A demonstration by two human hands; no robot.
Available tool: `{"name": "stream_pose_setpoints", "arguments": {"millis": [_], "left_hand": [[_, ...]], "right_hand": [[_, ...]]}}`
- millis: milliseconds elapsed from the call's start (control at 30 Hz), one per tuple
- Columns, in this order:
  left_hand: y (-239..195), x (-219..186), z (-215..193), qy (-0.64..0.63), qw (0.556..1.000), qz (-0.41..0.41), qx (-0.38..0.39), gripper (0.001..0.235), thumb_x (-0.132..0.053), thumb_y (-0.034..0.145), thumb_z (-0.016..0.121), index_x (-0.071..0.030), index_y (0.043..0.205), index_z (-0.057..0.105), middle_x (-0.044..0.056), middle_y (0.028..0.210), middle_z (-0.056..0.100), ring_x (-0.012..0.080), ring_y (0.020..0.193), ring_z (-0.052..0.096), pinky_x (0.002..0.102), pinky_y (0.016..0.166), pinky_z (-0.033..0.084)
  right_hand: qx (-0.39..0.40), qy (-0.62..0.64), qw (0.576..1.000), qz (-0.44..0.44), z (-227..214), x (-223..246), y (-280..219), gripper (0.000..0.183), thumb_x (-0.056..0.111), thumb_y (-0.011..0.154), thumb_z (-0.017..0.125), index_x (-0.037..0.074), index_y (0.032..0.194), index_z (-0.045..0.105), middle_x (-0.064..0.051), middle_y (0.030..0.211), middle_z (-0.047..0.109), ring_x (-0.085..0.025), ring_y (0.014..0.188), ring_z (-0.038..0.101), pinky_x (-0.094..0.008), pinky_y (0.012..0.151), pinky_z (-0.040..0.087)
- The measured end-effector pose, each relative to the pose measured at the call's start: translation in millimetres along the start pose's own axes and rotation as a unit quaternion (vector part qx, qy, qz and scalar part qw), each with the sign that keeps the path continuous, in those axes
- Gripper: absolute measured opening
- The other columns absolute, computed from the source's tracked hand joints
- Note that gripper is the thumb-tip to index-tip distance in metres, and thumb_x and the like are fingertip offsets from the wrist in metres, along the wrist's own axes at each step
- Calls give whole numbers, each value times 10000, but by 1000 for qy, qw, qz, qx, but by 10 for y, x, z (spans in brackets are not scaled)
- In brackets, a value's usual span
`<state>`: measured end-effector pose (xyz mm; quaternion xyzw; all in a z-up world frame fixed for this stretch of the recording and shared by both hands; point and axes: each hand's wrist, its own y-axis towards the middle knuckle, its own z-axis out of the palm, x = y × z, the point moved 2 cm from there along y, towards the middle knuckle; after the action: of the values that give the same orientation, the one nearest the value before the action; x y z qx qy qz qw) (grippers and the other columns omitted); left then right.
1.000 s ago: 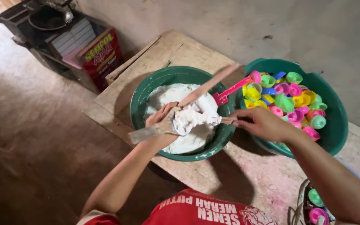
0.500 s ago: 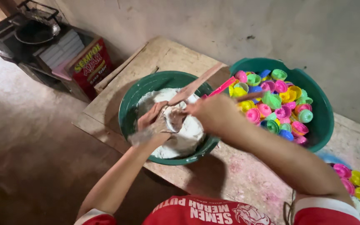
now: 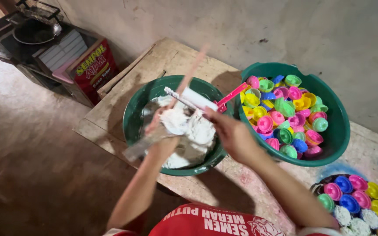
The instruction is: The person scoops white powder from a green basin using a wooden scoop and fills colorful plastic bottle caps arranged in a circular tray. The person repeatedly scoops powder and deposits it into each cap, then levels the contents with the scoop.
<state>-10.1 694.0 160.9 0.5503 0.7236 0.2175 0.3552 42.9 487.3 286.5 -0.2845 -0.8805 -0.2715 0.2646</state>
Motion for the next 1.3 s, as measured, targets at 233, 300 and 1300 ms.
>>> {"name": "stream_pose_setpoints", "arguments": {"millis": [233,300,1300], "left_hand": [[130,293,104,-203,938,-203,193,513,-264,853,611,-188,1358,565,54,1380,568,212,1285,579,389,1055,526],[96,296,20,-138,973,-146,116,494,-340,851,670,-226,1325,582,32,1435,534,261,1335,562,421,1054,514],[-422,349,-105,-194,951,-41,236,445,-341,843,722,-189,1256,661,79,1228,690,265,1116,667,384,944,548]], "right_hand": [[116,151,981,29,647,-581,-547,429,37,994,554,39,1422,570,-187,1328,701,-219,1214,691,-311,985,498],[127,155,979,-37,558,-664,-480,397,22,1001,589,-4,1397,603,-219,1426,650,-262,1300,601,-343,1074,424],[255,-424,842,-214,55,267,-18,137,127,842,610,47,929,678,-109,873,690,-260,758,727,-385,626,577]]}}
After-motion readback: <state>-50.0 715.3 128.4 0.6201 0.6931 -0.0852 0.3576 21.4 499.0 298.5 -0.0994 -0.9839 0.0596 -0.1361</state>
